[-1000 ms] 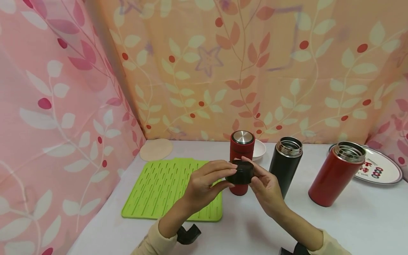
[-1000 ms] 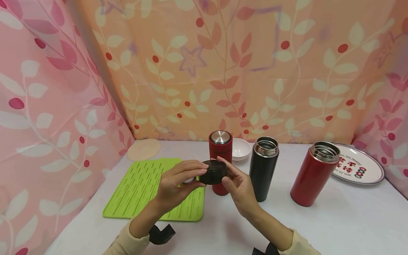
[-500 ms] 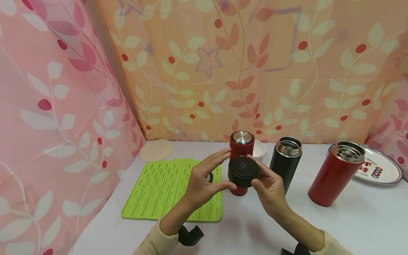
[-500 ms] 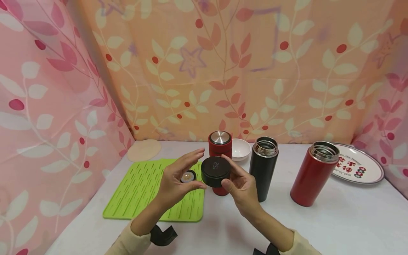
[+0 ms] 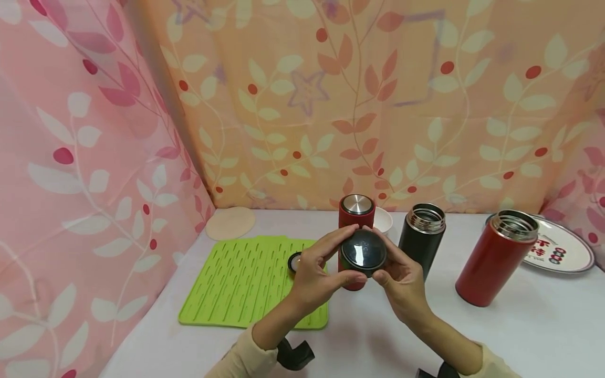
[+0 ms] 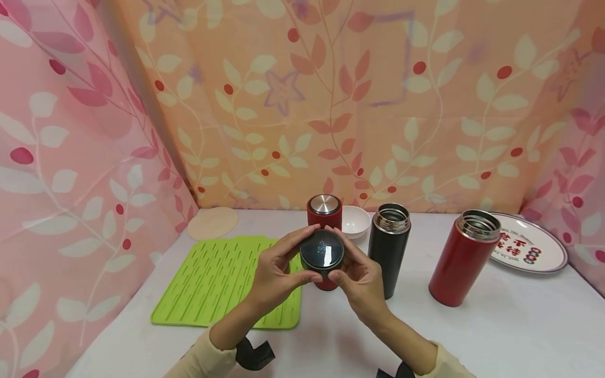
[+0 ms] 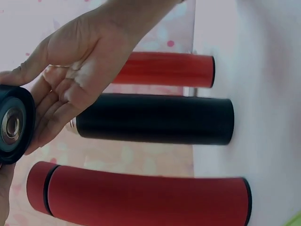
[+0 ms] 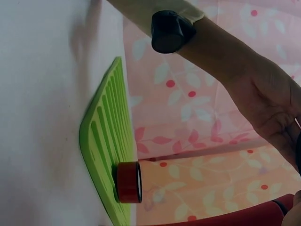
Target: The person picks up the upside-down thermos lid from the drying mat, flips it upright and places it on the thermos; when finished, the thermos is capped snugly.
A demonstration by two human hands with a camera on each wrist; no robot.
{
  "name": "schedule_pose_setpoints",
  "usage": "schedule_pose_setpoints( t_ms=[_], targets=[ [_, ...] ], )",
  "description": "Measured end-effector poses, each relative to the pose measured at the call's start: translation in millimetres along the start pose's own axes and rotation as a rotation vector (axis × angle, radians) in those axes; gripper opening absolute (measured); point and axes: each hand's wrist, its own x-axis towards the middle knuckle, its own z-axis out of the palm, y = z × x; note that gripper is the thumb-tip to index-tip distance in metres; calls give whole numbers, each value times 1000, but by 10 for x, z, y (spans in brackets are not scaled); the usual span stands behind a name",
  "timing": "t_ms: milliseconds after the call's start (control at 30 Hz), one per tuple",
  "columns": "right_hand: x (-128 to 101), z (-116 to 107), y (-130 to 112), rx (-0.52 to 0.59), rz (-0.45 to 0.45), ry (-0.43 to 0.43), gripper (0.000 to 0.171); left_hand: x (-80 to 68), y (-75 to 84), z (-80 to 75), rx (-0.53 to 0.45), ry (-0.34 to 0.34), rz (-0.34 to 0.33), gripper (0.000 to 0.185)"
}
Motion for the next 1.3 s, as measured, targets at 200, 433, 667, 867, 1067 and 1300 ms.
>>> schedule_pose_setpoints(
  t_ms=[200, 433, 667, 867, 1067, 1300],
  targets=[
    [-18, -135, -119, -154, -80, 25, 59, 42, 88, 41, -9, 1, -2, 66],
    [-106, -488, -235, -310, -290, 195, 62, 134, 52, 146, -2, 73, -66, 64],
    [-230, -740, -176, -445, -34, 374, 82, 306, 67, 274, -30, 89, -39, 66],
    [-265, -902, 12, -572, 152, 322, 90, 473, 92, 475, -13, 125, -42, 65],
    [-225, -972, 173, -722, 131, 294, 97, 640, 57, 668, -30, 127, -62, 64],
    [-231, -1014, 260, -708, 127, 296, 94, 816, -100, 826, -76, 132, -108, 62]
  ],
)
